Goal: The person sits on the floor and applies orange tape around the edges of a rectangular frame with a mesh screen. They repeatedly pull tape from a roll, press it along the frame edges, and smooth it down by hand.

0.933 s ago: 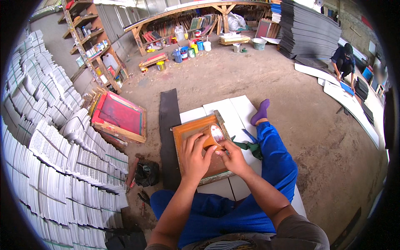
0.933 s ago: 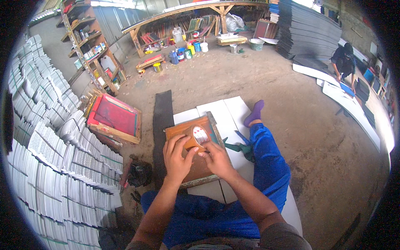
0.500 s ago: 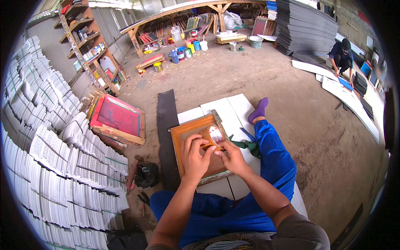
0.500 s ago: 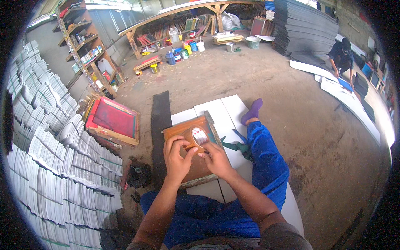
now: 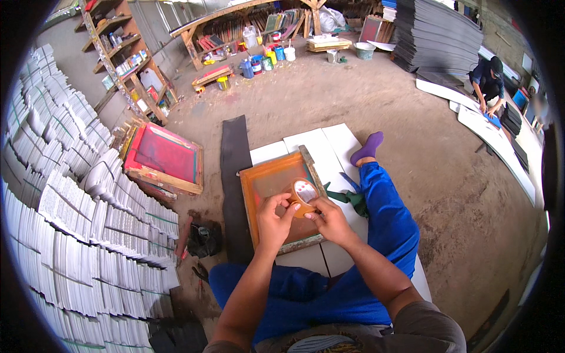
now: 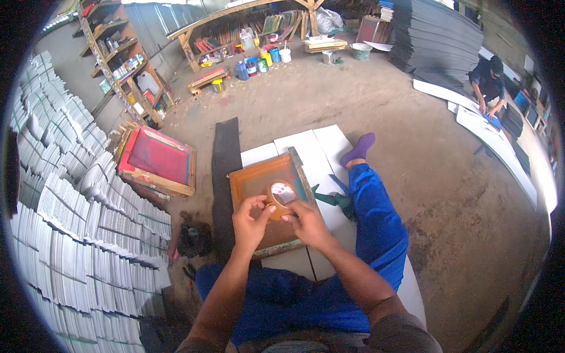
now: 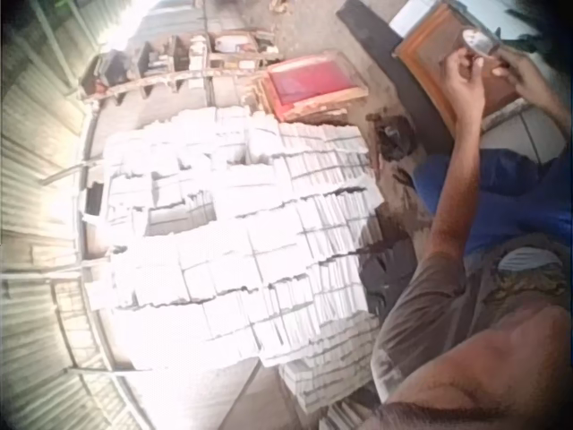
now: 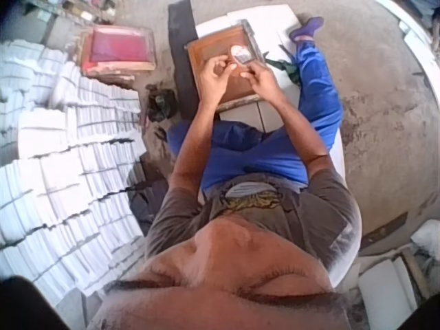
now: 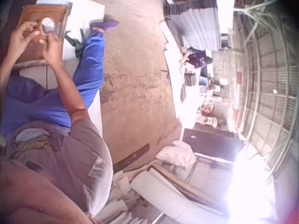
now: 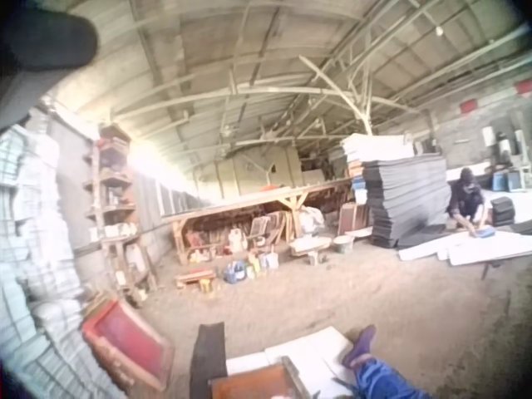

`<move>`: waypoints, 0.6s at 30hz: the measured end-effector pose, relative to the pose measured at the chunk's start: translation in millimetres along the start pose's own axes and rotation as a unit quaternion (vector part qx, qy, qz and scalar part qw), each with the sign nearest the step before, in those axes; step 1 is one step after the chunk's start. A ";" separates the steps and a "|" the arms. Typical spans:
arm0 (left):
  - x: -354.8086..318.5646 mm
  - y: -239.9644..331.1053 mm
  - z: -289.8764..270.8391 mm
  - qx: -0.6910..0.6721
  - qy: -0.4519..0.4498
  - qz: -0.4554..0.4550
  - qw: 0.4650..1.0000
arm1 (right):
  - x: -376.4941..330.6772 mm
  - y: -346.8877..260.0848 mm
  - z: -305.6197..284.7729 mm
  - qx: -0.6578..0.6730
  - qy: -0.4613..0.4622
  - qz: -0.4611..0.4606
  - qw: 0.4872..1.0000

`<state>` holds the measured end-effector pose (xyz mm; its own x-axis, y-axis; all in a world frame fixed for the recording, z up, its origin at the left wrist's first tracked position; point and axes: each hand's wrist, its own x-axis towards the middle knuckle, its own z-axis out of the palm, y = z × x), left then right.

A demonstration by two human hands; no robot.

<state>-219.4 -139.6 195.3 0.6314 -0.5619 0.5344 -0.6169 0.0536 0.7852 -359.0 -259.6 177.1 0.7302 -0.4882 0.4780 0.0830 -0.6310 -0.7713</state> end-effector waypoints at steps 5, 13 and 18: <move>-13.6 -13.7 0.5 -0.016 0.004 -0.001 1.000 | -12.0 9.9 3.7 -0.041 -0.024 0.014 0.999; -73.2 -54.8 8.4 -0.045 -0.037 -0.228 0.972 | -50.1 34.4 11.8 -0.100 -0.136 0.003 0.986; -110.0 -86.9 9.5 -0.033 -0.087 -0.296 0.951 | -68.6 39.2 11.8 -0.056 -0.254 0.112 0.959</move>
<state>-239.8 -90.3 65.3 0.7682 -0.6371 -0.0628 -0.1424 -0.2658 0.9535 -397.8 -243.7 109.1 0.9598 -0.2800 0.0171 -0.1668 -0.6188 -0.7676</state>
